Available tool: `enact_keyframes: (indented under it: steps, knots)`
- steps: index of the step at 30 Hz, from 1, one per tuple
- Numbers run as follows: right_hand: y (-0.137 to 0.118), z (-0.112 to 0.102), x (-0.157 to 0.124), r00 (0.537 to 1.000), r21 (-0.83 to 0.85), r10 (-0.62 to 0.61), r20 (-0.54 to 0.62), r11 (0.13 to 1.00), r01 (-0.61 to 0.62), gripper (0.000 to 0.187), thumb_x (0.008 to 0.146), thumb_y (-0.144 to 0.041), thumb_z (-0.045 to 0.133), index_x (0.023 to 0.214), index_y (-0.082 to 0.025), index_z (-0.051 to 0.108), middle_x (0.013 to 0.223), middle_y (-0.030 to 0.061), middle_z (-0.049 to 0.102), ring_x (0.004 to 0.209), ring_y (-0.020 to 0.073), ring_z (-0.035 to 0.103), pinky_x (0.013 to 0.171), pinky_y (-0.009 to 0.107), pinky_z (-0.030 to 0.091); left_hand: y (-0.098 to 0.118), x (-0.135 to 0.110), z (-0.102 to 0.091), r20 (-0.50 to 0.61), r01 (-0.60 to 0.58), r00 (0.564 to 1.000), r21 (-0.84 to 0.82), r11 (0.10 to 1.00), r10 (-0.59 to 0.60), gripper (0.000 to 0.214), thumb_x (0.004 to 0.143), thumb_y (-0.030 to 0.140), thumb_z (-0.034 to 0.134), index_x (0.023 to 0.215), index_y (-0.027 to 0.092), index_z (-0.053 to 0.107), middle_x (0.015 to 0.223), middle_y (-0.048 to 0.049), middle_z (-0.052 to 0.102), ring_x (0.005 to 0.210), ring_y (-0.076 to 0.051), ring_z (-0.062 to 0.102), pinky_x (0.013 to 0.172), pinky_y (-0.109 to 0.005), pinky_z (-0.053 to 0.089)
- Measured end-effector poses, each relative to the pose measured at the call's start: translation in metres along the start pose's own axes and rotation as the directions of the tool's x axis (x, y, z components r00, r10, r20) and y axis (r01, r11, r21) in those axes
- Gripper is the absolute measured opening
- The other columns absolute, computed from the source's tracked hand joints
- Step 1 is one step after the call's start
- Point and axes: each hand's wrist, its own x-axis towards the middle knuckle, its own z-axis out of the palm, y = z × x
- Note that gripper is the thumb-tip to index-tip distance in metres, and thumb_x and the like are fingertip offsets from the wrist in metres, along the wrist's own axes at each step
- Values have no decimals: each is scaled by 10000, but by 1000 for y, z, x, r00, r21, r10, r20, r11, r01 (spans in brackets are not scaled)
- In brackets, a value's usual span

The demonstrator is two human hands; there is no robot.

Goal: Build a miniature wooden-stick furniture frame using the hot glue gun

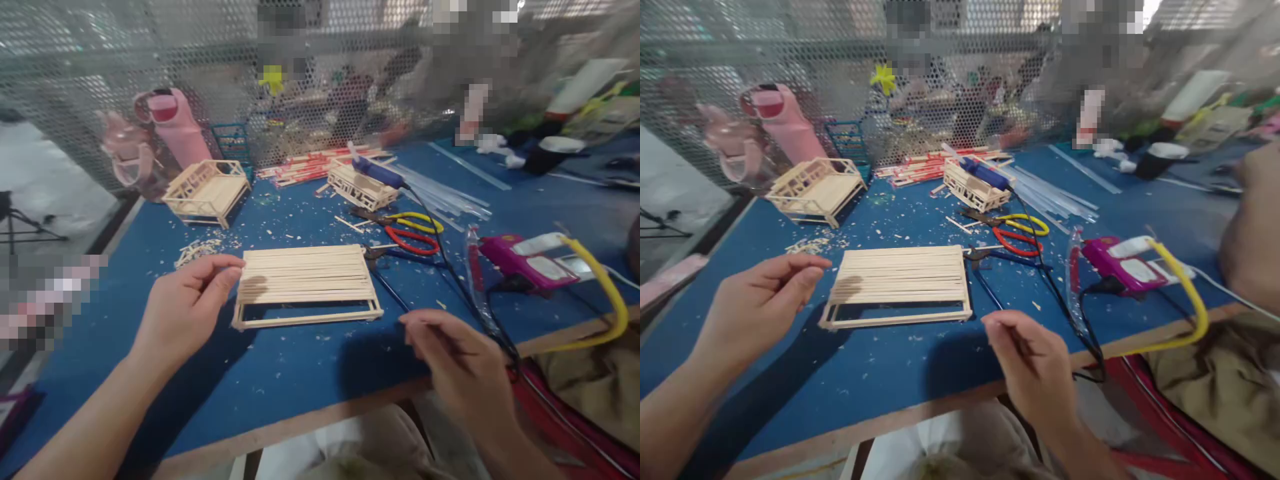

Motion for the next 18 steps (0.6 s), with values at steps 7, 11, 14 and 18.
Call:
enact_keyframes:
  steps: [7, 11, 14, 18]
  knots:
    - [-3, 15, 5, 993, 24, -10, 118, 1000, 8, 100, 844, -169, 560, 929, -221, 575, 652, -50, 618, 505, 71, 578, 477, 146, 456, 52, 10, 36, 225, -527, 834, 50, 849, 504, 245, 860, 220, 529, 1045, 198, 688, 760, 6, 718, 709, -142, 663, 674, -230, 511]
    - [4, 21, 11, 985, -37, 68, 157, 997, -63, 154, 778, -137, 578, 871, -225, 491, 647, -57, 563, 506, 75, 547, 482, 162, 449, 65, 16, 52, 303, -699, 682, 1, 715, 666, 184, 872, 183, 550, 787, 180, 713, 748, -3, 746, 695, -132, 688, 659, -197, 528]
    - [8, 24, 10, 985, -59, 113, 133, 993, -106, 153, 772, -125, 561, 855, -227, 482, 646, -55, 546, 517, 77, 545, 487, 167, 442, 69, 9, 54, 344, -762, 603, -18, 647, 720, 262, 894, 107, 464, 904, 167, 719, 852, -16, 772, 770, -130, 713, 738, -191, 545]
    - [9, 24, 10, 983, -45, 104, 149, 994, -99, 135, 779, -127, 555, 861, -222, 504, 650, -47, 555, 529, 78, 550, 506, 168, 448, 66, 4, 39, 297, -701, 695, 74, 710, 655, 384, 886, 92, 421, 1121, 267, 670, 1063, 43, 749, 899, -125, 709, 844, -206, 538]
